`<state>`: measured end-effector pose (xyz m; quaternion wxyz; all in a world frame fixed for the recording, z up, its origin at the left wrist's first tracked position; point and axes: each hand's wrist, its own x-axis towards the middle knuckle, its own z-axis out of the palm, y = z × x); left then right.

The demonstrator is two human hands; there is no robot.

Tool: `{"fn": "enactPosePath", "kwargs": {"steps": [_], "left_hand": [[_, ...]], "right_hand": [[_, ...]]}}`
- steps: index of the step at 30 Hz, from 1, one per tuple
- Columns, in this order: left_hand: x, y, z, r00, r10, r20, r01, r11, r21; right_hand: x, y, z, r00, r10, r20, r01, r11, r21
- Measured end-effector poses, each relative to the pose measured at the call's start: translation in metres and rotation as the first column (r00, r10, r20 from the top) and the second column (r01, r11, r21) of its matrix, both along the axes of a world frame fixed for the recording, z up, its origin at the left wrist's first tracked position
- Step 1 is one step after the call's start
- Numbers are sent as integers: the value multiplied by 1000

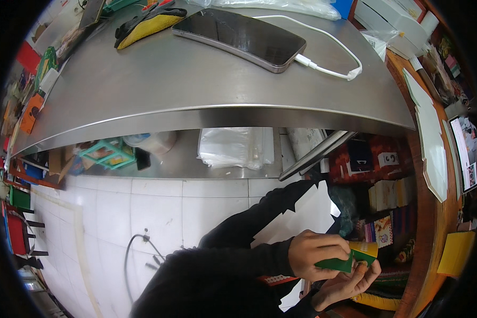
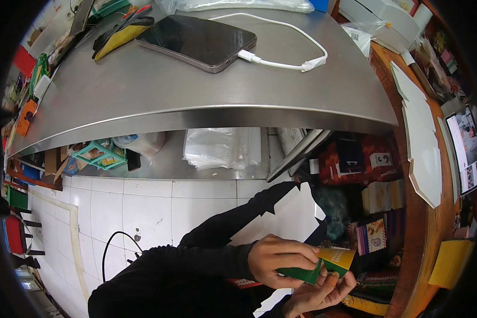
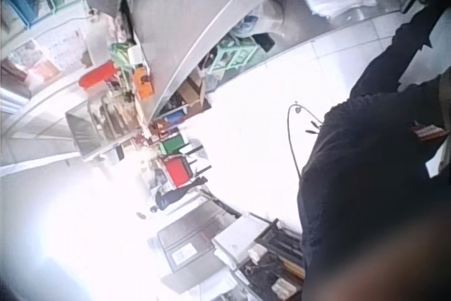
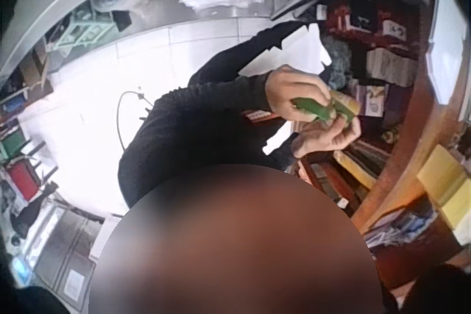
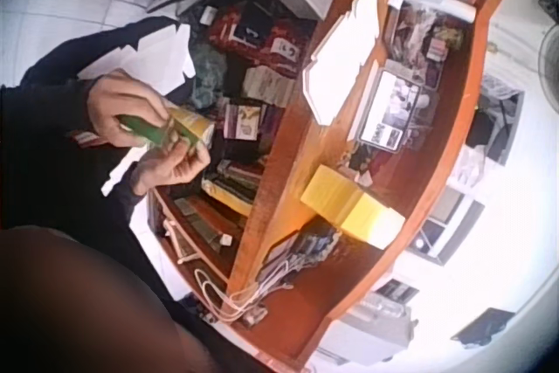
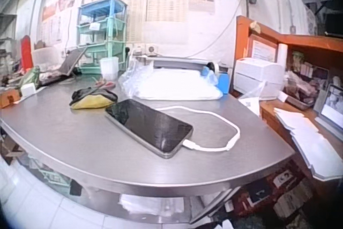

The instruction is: The person repeatedly folds flat cardboard pieces into small rectangular boxes and stacks them on a wooden counter. The person handles each piece by hand, folding edges and tucking flaps to form the box shape.

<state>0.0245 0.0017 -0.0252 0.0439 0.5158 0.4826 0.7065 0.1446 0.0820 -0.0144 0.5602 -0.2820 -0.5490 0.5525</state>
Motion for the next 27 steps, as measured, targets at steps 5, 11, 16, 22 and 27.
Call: {"fn": "enactPosePath", "kwargs": {"steps": [5,11,16,22,27], "left_hand": [[-5,-2,9,973,-38,229,36,999,13],[-14,-2,23,977,-70,201,103,982,-160],[-10,1,26,970,-99,221,135,978,-157],[-2,3,29,986,-42,164,89,952,-292],[2,6,43,993,-32,112,69,939,-338]], "right_hand": [[-1,-11,-13,988,-19,154,-37,936,351],[6,-15,-3,976,142,164,-164,978,128],[11,-6,8,924,376,-66,-381,921,-87],[18,1,1,893,439,-96,-449,881,-147],[20,5,3,909,410,-70,-416,890,-189]]}}
